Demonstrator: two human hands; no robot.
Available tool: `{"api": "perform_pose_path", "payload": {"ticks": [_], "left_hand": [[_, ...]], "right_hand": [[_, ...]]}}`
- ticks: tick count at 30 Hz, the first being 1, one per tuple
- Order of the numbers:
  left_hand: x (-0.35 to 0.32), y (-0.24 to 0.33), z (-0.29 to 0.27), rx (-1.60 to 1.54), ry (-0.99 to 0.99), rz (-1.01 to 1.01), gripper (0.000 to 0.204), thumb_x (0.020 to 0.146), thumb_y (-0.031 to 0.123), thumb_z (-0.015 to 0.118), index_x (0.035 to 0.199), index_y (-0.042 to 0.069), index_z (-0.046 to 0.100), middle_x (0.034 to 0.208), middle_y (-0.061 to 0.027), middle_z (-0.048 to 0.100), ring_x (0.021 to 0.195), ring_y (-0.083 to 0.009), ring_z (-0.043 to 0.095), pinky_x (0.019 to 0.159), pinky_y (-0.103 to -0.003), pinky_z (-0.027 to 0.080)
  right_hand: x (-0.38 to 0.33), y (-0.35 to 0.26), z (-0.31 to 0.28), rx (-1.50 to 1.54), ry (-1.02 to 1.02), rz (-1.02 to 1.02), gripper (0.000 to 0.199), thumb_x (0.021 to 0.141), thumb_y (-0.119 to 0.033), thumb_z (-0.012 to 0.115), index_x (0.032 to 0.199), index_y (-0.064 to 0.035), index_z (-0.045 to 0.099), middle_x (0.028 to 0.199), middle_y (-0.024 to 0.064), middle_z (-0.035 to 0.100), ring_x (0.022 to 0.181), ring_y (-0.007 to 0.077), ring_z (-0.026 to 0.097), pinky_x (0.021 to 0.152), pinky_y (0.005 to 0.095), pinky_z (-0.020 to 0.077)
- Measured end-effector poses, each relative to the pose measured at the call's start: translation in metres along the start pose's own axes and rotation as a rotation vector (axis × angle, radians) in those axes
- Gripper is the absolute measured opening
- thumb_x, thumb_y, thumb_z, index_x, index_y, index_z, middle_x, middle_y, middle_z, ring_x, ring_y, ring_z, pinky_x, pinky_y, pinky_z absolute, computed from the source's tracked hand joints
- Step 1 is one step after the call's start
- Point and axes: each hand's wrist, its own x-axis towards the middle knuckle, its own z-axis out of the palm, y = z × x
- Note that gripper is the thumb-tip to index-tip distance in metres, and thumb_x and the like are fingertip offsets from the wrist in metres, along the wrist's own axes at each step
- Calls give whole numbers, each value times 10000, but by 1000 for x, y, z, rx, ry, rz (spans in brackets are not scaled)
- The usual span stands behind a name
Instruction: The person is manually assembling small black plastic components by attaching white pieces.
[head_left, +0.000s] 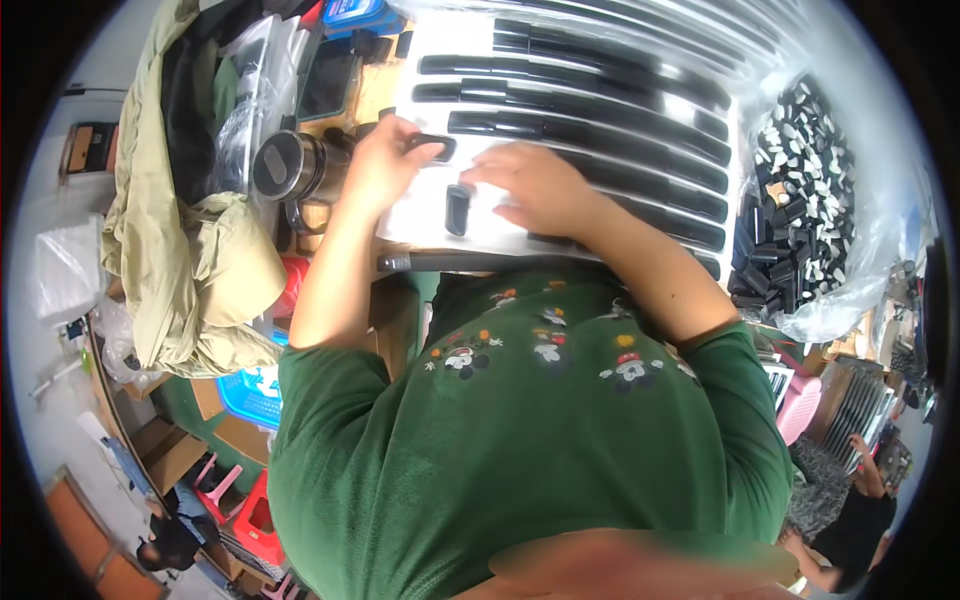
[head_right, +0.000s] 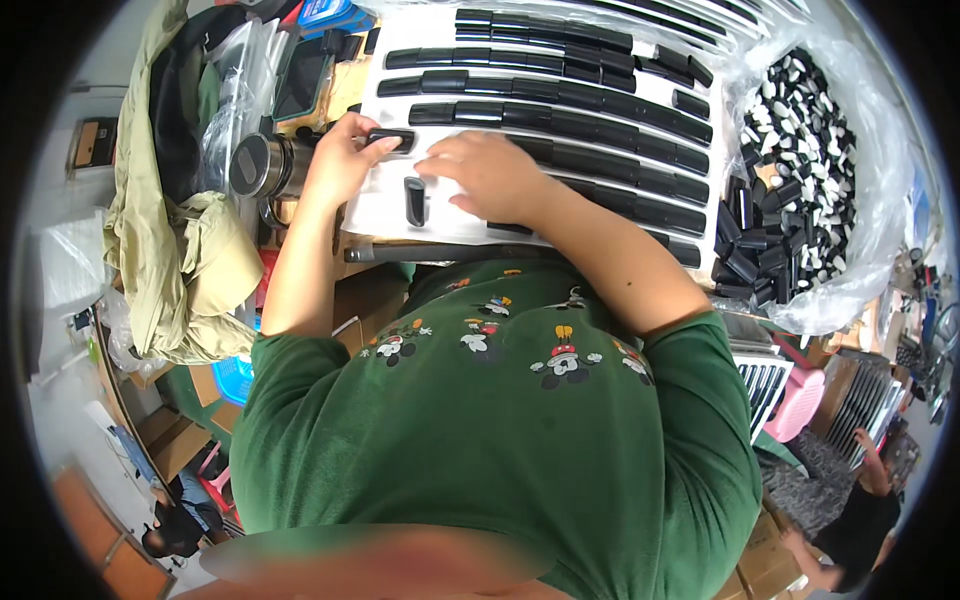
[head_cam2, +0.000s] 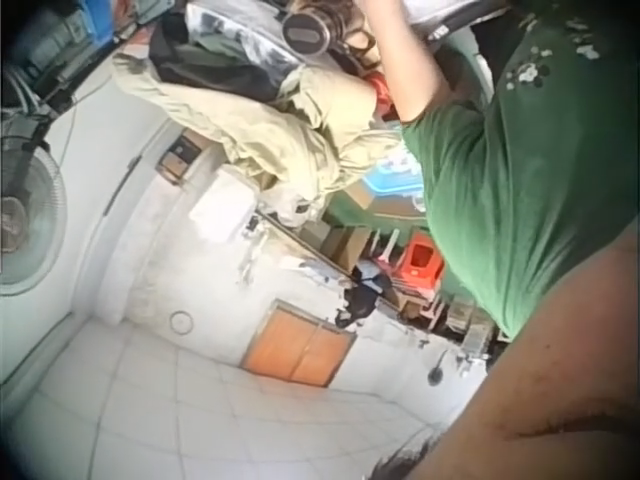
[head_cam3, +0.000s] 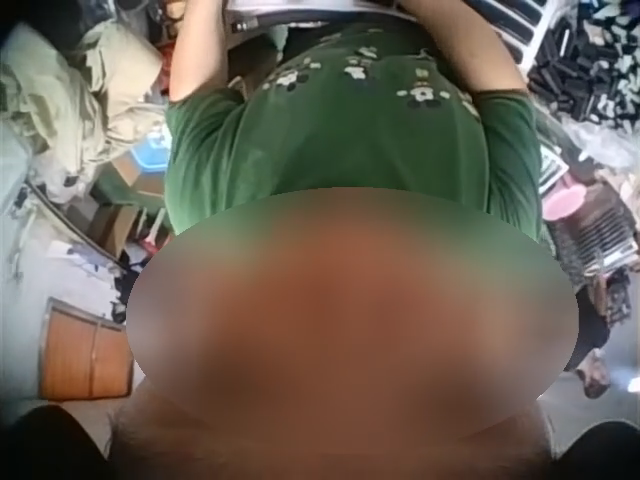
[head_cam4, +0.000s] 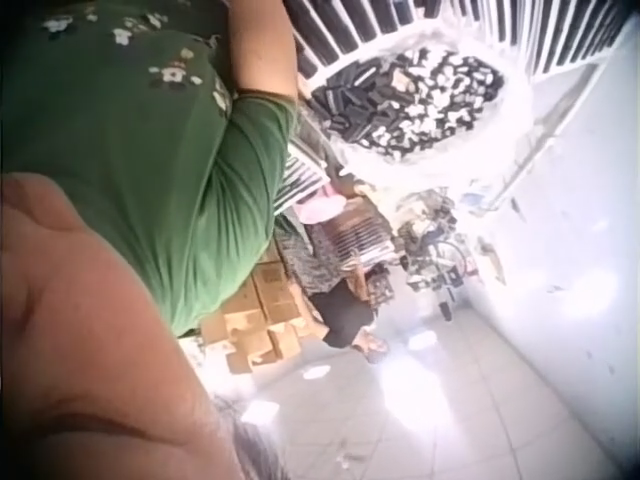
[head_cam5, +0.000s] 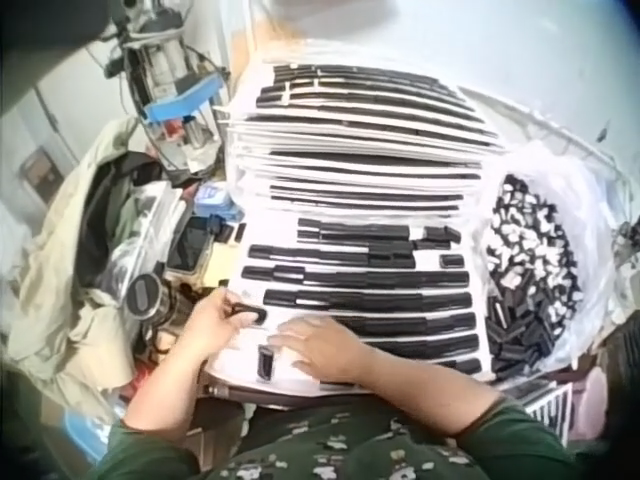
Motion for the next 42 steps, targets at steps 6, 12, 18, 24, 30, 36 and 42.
{"api": "perform_pose_path", "payload": {"ticks": [6, 12, 18, 24, 30, 36, 42], "left_hand": [[-2, -5, -4, 114, 174, 73, 286, 776, 185, 728, 930, -10, 587, 681, 7, 559, 618, -60, 511, 573, -209, 423], [-4, -6, 9, 126, 261, -12, 328, 755, 235, 742, 914, -18, 608, 733, -46, 596, 608, -122, 539, 612, -259, 451], [-13, 0, 36, 420, 413, 274, 278, 786, 214, 690, 948, 3, 607, 895, -148, 570, 675, -239, 580, 667, -324, 485], [-14, 17, 42, 575, 450, 291, 295, 775, 213, 691, 996, 43, 593, 1024, -181, 526, 923, -335, 527, 825, -405, 434], [-13, 8, 36, 553, 463, 258, 250, 791, 169, 655, 979, 22, 583, 1022, -218, 509, 968, -385, 494, 848, -437, 415], [-11, 27, 66, 355, 260, 261, 206, 784, 152, 675, 916, 12, 602, 890, -155, 581, 832, -299, 588, 733, -365, 477], [20, 65, 66, 477, 320, 568, 237, 771, 164, 689, 942, 30, 592, 941, -154, 582, 857, -333, 578, 767, -378, 468]], "right_hand": [[7, -11, 22, -145, 68, -65, 304, 718, -118, 649, 1016, -99, 593, 1114, 32, 578, 1012, 248, 537, 868, 383, 409], [-18, 6, -4, -351, 321, 187, 130, 735, -154, 677, 791, -90, 578, 1050, 32, 603, 975, 270, 546, 850, 403, 409], [-46, 2, -27, -284, 415, 233, 266, 653, -201, 755, 812, -90, 573, 1080, 55, 606, 975, 302, 552, 827, 409, 424], [-32, 5, -13, -198, 487, 255, 358, 684, -230, 731, 997, -99, 614, 1072, 58, 605, 953, 292, 554, 816, 395, 422], [-18, 14, -1, -419, 254, 299, 263, 732, -219, 682, 976, -122, 655, 988, 34, 582, 964, 237, 510, 834, 385, 393], [-37, 21, -17, -234, 448, 248, 255, 723, -216, 699, 963, -138, 659, 1023, 37, 576, 969, 250, 519, 840, 386, 392], [-123, 19, -90, -9, 608, 524, 260, 757, -133, 695, 1000, -60, 639, 991, 114, 614, 934, 272, 589, 822, 340, 461]]}}
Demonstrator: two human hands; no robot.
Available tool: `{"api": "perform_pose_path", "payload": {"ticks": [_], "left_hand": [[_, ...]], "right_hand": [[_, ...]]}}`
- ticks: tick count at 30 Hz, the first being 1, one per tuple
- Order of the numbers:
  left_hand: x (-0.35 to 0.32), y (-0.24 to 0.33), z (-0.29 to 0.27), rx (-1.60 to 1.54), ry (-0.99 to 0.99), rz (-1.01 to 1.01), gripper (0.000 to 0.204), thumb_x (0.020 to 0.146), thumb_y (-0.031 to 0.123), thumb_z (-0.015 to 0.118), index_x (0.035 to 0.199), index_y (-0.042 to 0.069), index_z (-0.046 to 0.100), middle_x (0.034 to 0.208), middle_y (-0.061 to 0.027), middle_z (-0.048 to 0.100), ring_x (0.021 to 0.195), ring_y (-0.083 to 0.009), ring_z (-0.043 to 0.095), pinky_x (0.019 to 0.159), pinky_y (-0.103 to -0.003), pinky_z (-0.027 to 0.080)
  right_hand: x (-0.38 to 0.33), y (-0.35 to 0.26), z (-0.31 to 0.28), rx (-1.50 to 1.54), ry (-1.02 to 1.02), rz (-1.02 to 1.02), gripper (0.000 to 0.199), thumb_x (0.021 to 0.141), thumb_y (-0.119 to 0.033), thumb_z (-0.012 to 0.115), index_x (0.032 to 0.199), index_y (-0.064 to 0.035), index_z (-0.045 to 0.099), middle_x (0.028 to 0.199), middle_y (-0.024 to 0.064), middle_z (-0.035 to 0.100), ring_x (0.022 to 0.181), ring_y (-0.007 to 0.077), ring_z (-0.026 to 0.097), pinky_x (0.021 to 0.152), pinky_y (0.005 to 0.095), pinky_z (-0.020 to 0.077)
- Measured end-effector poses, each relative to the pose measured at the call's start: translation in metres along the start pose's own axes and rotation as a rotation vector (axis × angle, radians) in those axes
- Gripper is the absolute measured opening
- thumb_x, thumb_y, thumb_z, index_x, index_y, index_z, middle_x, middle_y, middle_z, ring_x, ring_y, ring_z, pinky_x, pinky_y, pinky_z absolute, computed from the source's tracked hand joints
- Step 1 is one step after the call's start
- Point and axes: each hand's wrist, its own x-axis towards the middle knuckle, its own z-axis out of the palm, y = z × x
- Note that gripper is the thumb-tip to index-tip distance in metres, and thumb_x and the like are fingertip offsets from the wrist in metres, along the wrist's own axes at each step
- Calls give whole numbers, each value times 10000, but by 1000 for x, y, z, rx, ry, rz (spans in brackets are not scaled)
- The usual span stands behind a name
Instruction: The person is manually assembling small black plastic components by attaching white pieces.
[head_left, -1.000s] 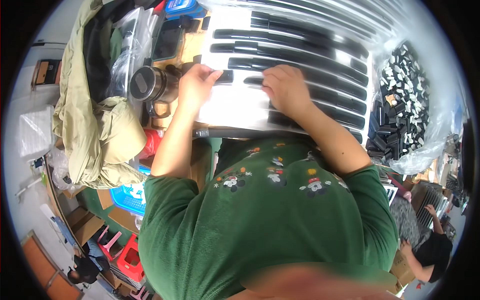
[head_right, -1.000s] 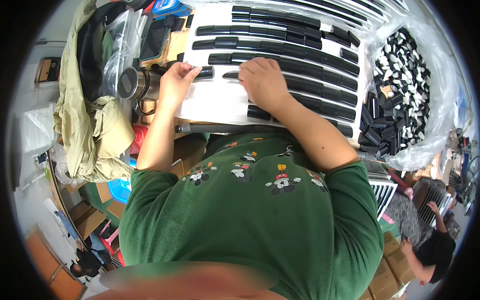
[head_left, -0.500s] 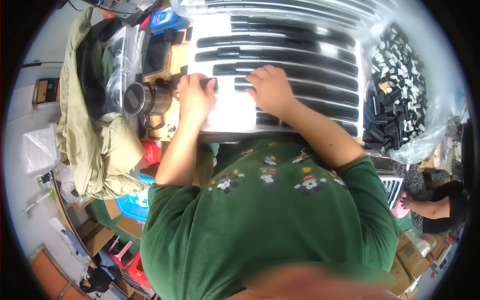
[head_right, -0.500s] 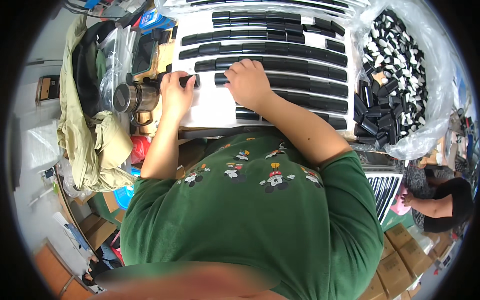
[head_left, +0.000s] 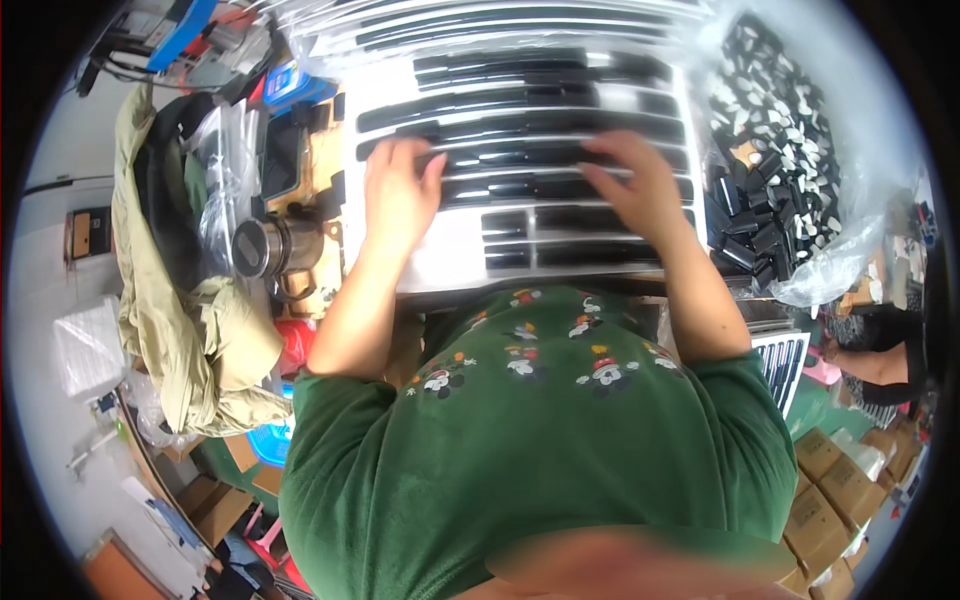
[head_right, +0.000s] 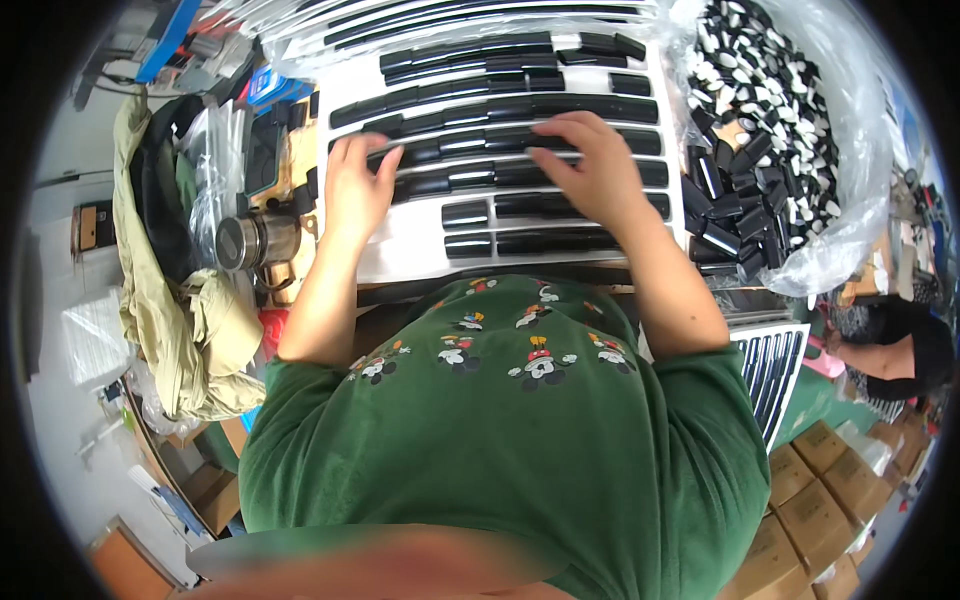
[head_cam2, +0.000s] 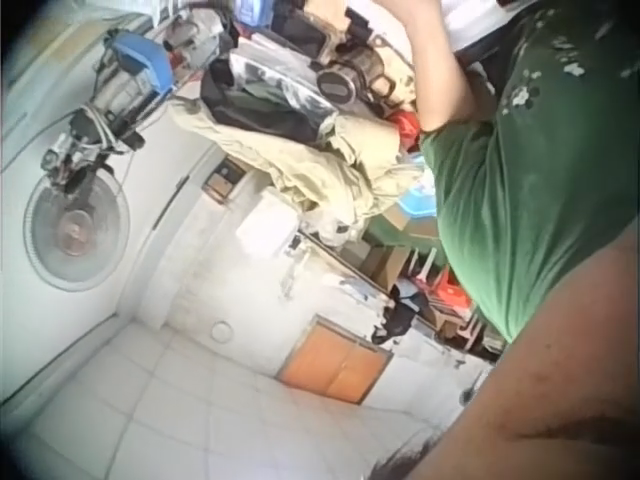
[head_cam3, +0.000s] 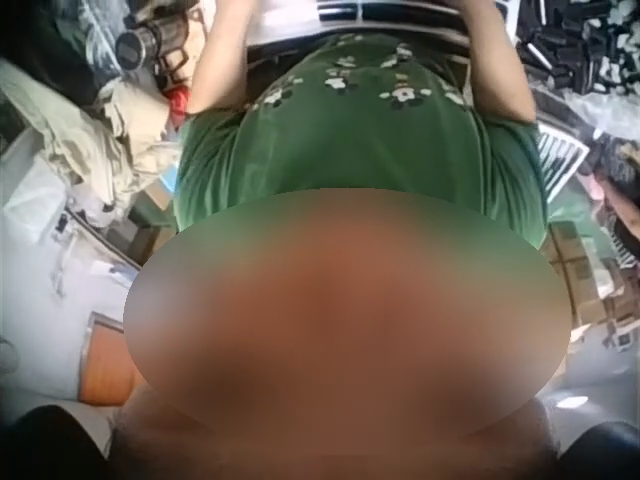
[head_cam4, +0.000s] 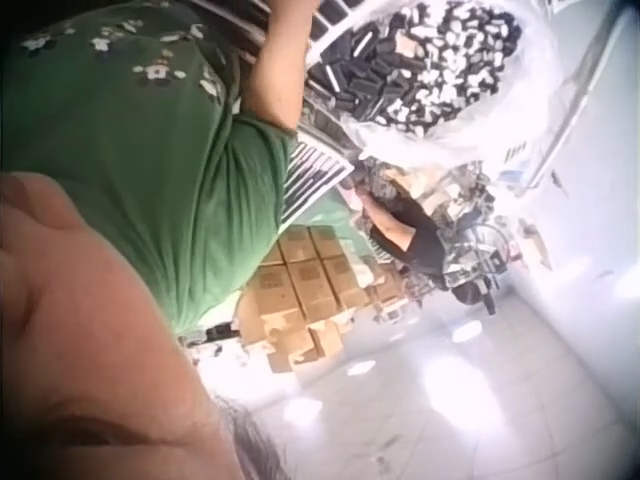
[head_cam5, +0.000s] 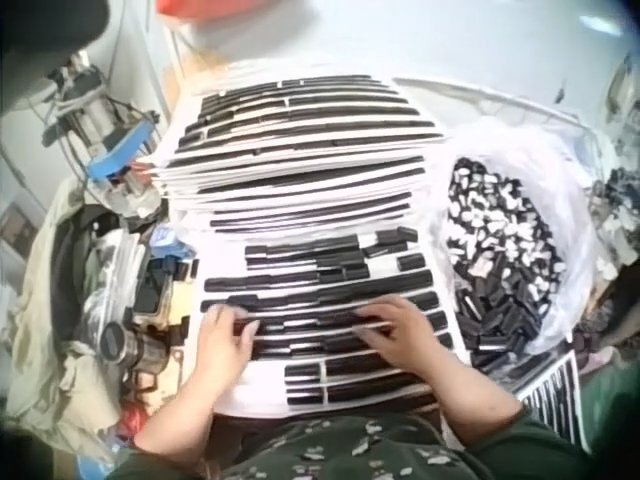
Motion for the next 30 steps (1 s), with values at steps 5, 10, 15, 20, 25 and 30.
{"api": "perform_pose_path", "payload": {"ticks": [5, 10, 15, 20, 25, 30], "left_hand": [[91, 60, 70, -151, -102, 327, 411, 763, 299, 694, 1056, 43, 560, 1063, -146, 557, 999, -329, 527, 836, -393, 436], [113, 70, 129, 124, -280, 366, 413, 790, 359, 646, 1069, 66, 564, 1012, -126, 546, 941, -321, 528, 799, -428, 435], [122, 70, 125, -44, -174, 420, 284, 804, 275, 650, 963, 41, 622, 908, -132, 596, 867, -316, 571, 724, -374, 478], [92, 101, 113, -845, -454, -295, 219, 847, 180, 653, 1001, 26, 624, 760, 0, 596, 670, -81, 558, 599, -206, 428], [63, 141, 109, -1073, -563, -363, 239, 841, 107, 650, 1058, 22, 596, 796, 22, 578, 667, -51, 543, 585, -181, 413], [50, 162, 102, -953, -596, -215, 289, 817, 122, 661, 1088, 31, 619, 866, -42, 598, 696, -89, 562, 639, -225, 445]], "right_hand": [[-36, 14, -52, 53, 19, 223, 284, 767, -66, 694, 1042, -43, 627, 988, 79, 623, 873, 156, 594, 765, 268, 469], [-53, 33, -110, -50, -21, 242, 259, 750, -57, 697, 1004, -45, 648, 921, 73, 621, 788, 160, 584, 729, 273, 475], [-27, 124, -159, -487, 255, 439, 137, 788, -178, 625, 893, -96, 659, 825, 116, 643, 741, 282, 624, 647, 353, 492], [14, 193, -155, -768, 36, 611, 196, 769, -235, 623, 891, -85, 656, 832, 126, 643, 825, 292, 629, 742, 393, 499], [17, 196, -150, -826, 20, 559, 270, 765, -229, 660, 989, -81, 636, 940, 143, 618, 916, 296, 607, 804, 377, 492], [-9, 78, -143, 99, 255, 561, 313, 696, -110, 754, 983, -71, 636, 856, 91, 614, 732, 187, 617, 646, 263, 500]]}}
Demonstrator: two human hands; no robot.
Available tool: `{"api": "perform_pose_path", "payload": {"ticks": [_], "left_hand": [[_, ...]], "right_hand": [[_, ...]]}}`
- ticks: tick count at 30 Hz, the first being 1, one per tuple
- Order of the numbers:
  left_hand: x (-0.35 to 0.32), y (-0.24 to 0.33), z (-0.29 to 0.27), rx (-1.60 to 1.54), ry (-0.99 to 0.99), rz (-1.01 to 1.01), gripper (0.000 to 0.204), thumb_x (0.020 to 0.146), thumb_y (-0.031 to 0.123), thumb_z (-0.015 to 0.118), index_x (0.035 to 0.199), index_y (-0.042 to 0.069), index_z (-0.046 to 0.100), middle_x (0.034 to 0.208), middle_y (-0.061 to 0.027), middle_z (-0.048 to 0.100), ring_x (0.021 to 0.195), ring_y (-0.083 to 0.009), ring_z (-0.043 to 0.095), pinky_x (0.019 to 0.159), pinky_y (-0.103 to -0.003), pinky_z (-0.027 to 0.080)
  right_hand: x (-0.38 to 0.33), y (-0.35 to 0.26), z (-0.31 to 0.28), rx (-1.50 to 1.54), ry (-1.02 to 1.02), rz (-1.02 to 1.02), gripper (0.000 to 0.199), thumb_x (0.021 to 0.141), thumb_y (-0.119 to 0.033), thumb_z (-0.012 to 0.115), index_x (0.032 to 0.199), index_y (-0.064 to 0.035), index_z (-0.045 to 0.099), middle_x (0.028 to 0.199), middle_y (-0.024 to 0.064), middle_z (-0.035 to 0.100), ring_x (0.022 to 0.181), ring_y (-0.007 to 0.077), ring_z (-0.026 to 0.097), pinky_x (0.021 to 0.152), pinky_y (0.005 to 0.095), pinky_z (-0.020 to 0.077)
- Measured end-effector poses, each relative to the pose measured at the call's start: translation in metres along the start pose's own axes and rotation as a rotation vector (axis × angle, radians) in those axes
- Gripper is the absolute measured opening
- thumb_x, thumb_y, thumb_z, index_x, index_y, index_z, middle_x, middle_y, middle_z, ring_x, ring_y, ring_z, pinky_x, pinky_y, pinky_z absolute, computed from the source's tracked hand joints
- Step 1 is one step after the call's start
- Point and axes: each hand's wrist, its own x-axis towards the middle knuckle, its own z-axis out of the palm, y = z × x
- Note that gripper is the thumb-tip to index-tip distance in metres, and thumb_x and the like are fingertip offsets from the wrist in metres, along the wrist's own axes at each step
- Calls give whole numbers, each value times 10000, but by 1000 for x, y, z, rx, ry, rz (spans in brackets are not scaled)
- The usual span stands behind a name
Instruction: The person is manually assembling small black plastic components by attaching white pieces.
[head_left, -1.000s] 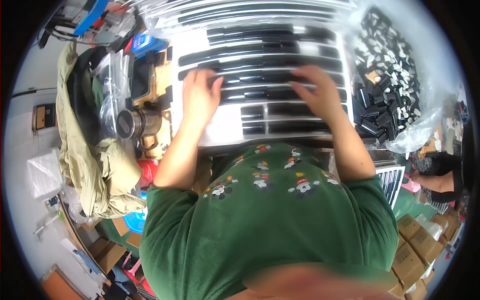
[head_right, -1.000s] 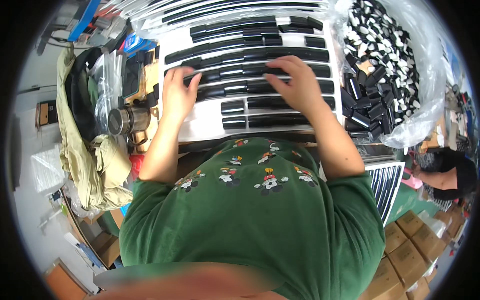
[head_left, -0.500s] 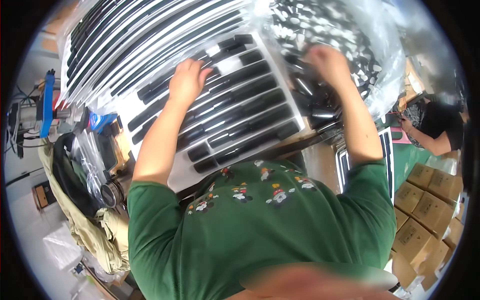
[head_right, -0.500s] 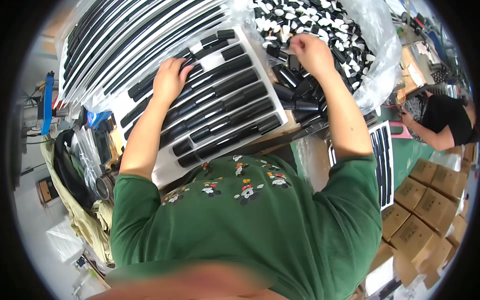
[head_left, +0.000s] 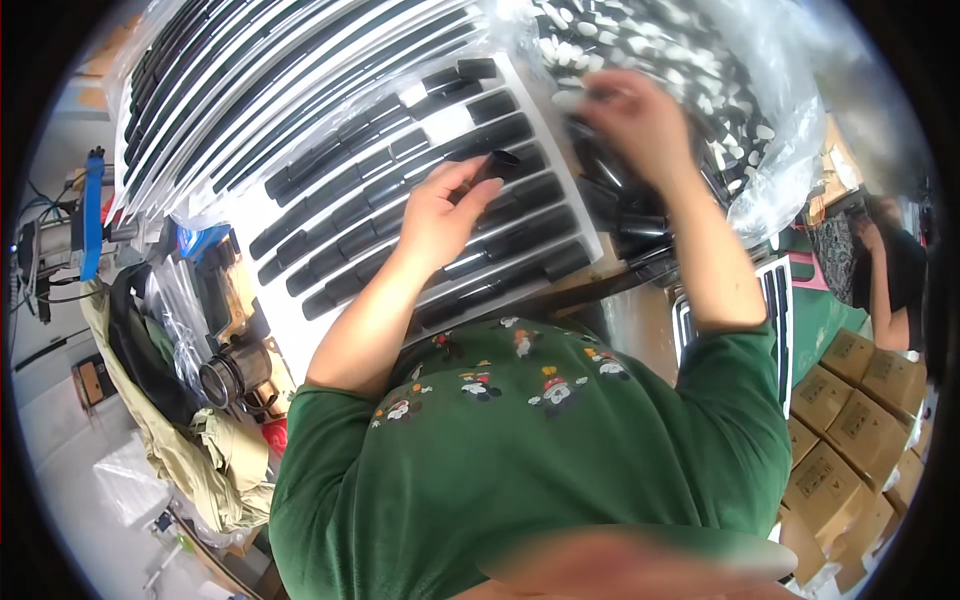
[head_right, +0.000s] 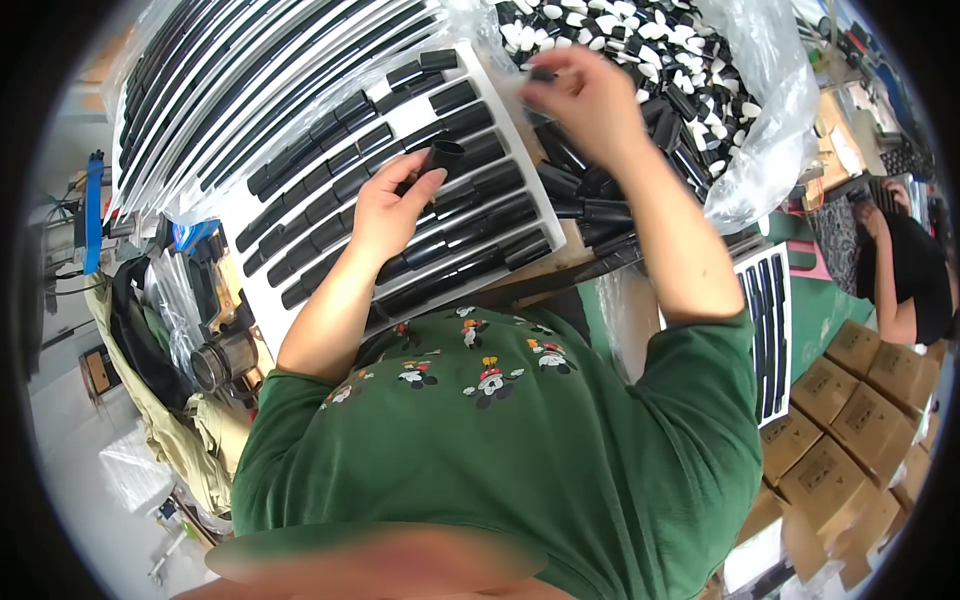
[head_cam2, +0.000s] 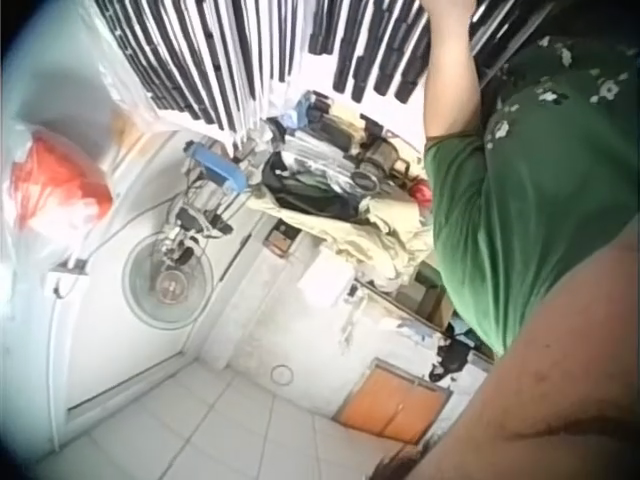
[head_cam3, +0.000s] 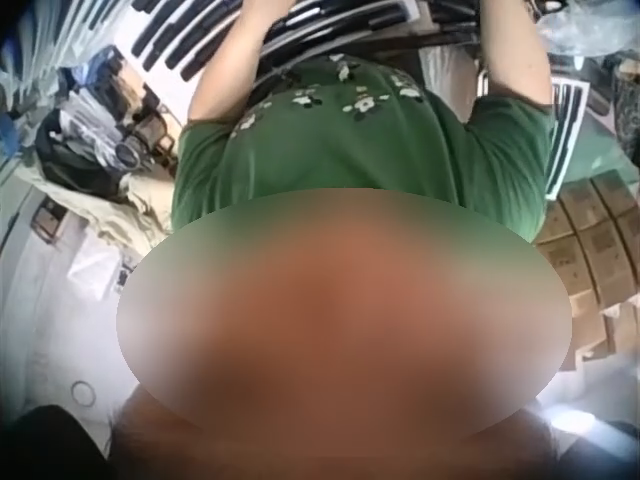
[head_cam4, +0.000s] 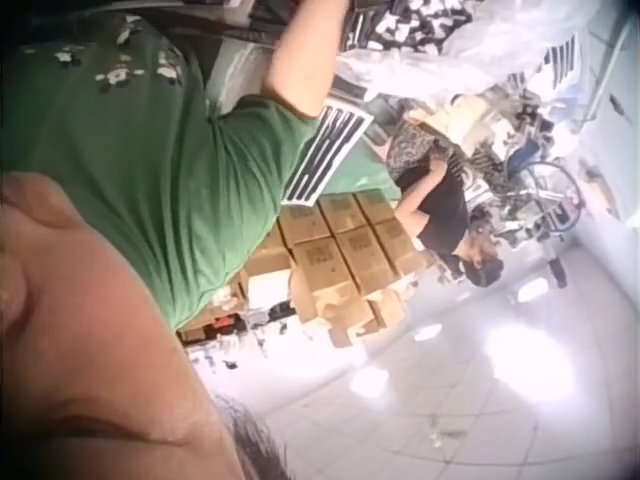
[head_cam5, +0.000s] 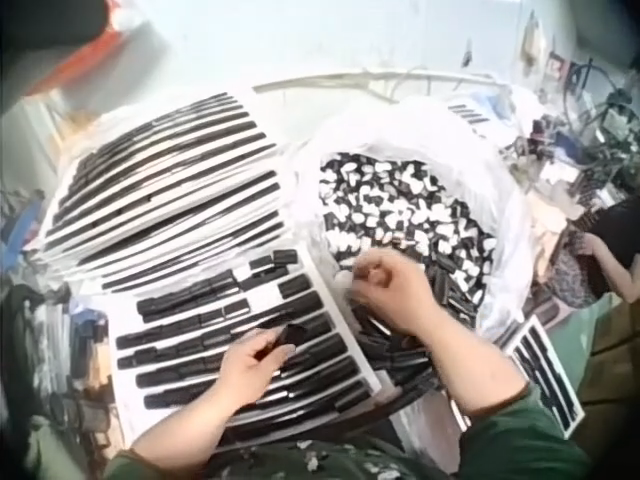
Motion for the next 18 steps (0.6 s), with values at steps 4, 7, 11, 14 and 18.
{"api": "perform_pose_path", "payload": {"ticks": [4, 7, 11, 14, 18], "left_hand": [[-9, 18, 9, 220, -89, 266, 280, 818, 112, 639, 1089, 50, 615, 876, -84, 593, 756, -172, 585, 680, -262, 460], [-19, 27, 6, 276, -240, 291, 265, 814, 115, 627, 1078, 93, 623, 902, -103, 592, 779, -227, 596, 695, -299, 476], [-45, 36, 23, 342, -336, 296, 275, 804, 178, 644, 1047, 49, 620, 941, -126, 593, 813, -289, 594, 677, -337, 475], [-50, 42, 25, 321, -405, 200, 294, 798, 162, 648, 1043, 5, 605, 960, -154, 602, 873, -306, 599, 750, -337, 471], [-58, 46, 22, 382, -437, 286, 294, 798, 143, 640, 1052, 2, 597, 953, -163, 607, 868, -327, 603, 746, -348, 478]], "right_hand": [[-63, -5, 33, 150, -30, -503, 273, 695, -39, 756, 949, -56, 656, 837, 36, 622, 703, 99, 603, 615, 230, 493], [-76, 1, 30, 204, -176, -419, 199, 710, -41, 745, 886, -31, 653, 841, 39, 622, 721, 99, 591, 625, 233, 478], [-91, -2, 37, 528, -393, -70, 205, 903, -220, 530, 868, -42, 626, 764, -6, 545, 723, 79, 498, 658, 223, 390], [-95, 2, 42, 687, -487, 110, 359, 956, -347, 388, 1024, -47, 574, 880, 12, 544, 845, 91, 490, 770, 244, 383], [-106, -3, 37, 752, -687, -5, 400, 973, -356, 374, 1115, -13, 524, 998, 38, 531, 893, 130, 488, 844, 277, 387]]}}
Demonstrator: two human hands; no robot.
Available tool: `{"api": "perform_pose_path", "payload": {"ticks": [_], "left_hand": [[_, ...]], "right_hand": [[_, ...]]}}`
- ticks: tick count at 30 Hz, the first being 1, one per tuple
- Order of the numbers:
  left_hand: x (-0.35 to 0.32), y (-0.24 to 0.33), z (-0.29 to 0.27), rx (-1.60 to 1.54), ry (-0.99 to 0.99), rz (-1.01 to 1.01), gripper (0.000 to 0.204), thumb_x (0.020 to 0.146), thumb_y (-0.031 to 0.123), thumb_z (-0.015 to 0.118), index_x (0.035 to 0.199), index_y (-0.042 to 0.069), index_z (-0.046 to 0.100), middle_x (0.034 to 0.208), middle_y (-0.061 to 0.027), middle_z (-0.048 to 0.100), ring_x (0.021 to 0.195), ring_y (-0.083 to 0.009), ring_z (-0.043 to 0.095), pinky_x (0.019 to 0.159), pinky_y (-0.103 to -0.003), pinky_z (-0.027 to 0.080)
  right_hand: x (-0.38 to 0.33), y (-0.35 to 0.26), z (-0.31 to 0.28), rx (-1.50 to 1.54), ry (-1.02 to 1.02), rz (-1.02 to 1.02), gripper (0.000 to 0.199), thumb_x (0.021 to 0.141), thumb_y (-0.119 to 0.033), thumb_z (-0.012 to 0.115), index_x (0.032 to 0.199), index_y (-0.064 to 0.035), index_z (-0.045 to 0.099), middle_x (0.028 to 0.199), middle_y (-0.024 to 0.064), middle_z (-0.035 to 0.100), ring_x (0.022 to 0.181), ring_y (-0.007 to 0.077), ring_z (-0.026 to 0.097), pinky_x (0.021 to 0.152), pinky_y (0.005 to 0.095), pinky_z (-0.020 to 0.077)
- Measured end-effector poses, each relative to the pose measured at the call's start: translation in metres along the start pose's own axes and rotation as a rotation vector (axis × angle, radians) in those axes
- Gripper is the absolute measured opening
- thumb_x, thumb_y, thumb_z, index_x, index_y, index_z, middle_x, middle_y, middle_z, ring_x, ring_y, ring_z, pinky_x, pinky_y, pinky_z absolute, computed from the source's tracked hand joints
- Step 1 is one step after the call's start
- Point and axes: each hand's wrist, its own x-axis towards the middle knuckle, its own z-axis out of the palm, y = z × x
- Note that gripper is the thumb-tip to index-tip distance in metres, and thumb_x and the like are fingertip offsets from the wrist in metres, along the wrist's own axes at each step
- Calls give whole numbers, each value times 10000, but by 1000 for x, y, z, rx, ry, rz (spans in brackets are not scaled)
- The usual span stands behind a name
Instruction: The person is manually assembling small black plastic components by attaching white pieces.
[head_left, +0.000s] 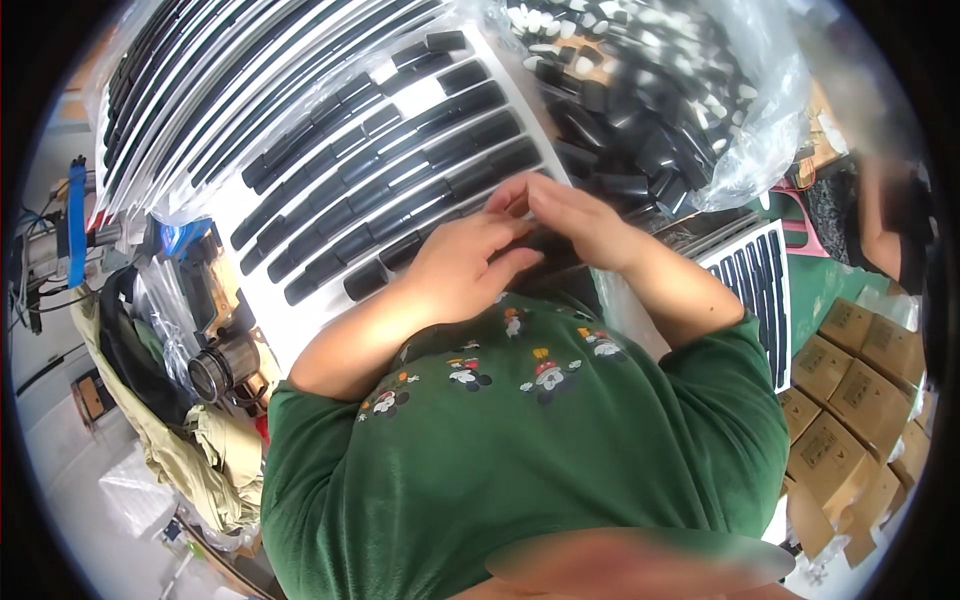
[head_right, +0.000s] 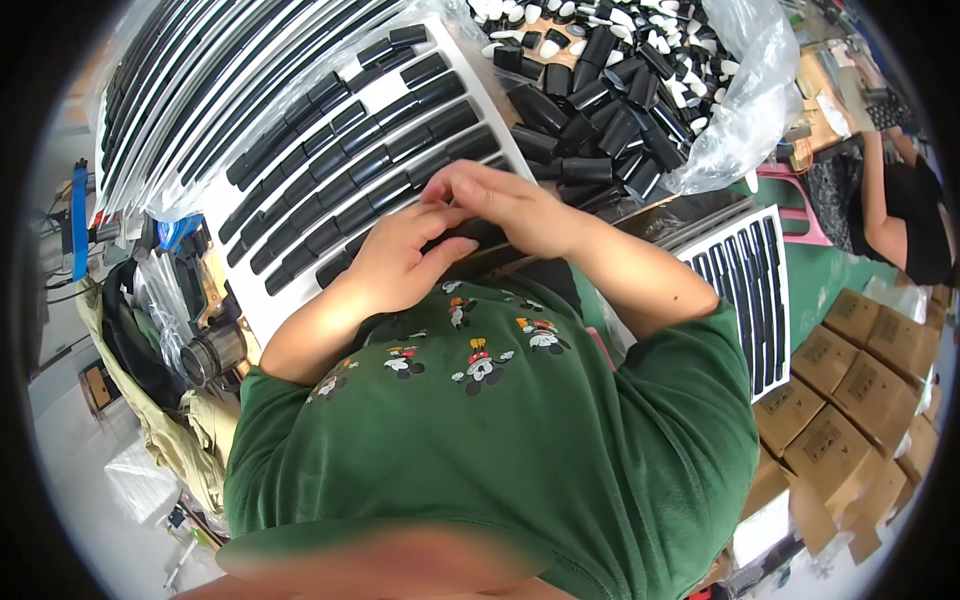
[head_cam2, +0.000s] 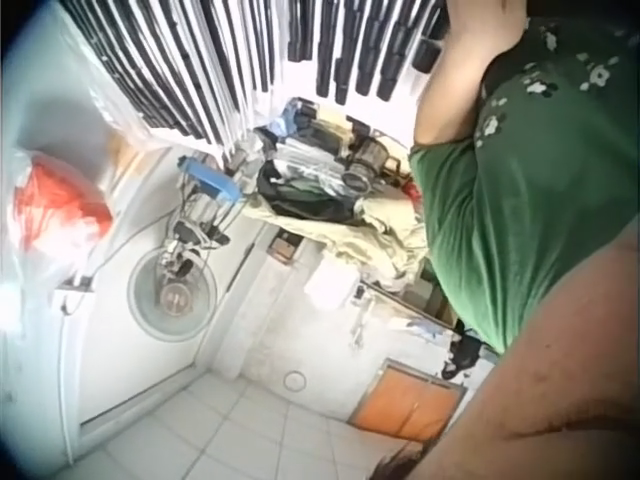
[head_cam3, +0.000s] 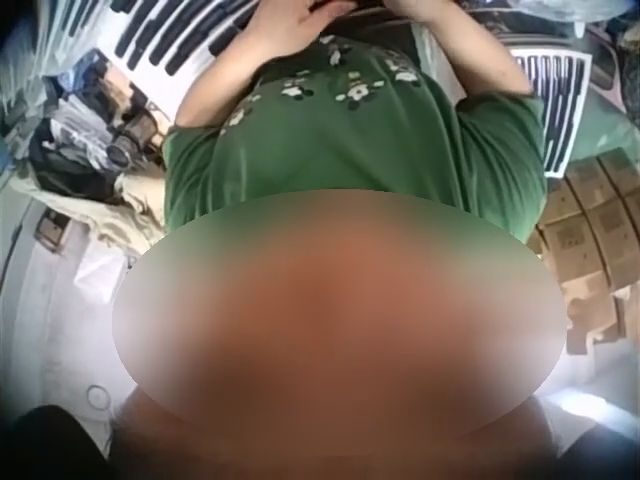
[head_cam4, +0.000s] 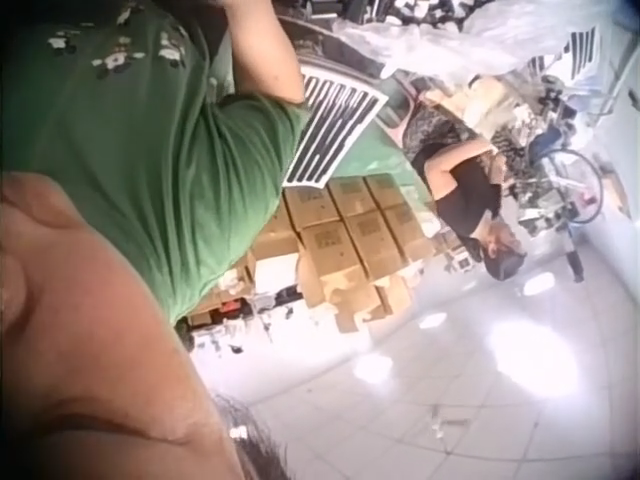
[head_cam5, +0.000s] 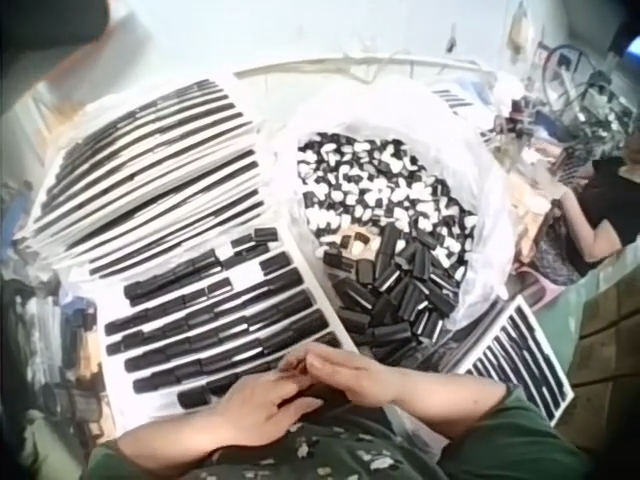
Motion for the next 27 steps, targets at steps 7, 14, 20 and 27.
{"api": "perform_pose_path", "payload": {"ticks": [7, 14, 20, 27], "left_hand": [[-16, 20, -7, -200, -131, 113, 256, 793, 155, 635, 1031, 66, 606, 854, -141, 622, 764, -338, 617, 678, -384, 498], [-25, -8, -12, -160, -47, 38, 206, 803, 164, 638, 966, 39, 617, 926, -134, 611, 842, -301, 605, 714, -367, 489], [-39, -77, -53, 349, 162, -293, 353, 797, 242, 674, 1071, 28, 612, 887, -137, 593, 685, -272, 562, 651, -316, 463], [-45, -85, -56, 120, 524, -187, 660, 893, 464, 448, 1360, 46, 242, 1111, -190, 523, 761, -271, 598, 678, -352, 487]], "right_hand": [[-11, -4, 26, -115, -132, -340, 368, 973, -256, 339, 1141, 23, 511, 1112, 150, 532, 1076, 243, 507, 939, 333, 374], [14, -7, 27, -471, -95, -56, 414, 947, -303, 414, 1223, -5, 493, 1160, 188, 519, 1077, 286, 516, 922, 356, 401], [90, -6, -161, -1620, 725, 174, 321, 860, -325, 542, 975, -35, 619, 957, 180, 618, 942, 352, 583, 786, 440, 478], [66, -33, -125, -1317, 867, -15, 197, 775, -187, 691, 889, -40, 626, 794, 85, 650, 759, 224, 638, 701, 307, 505]]}}
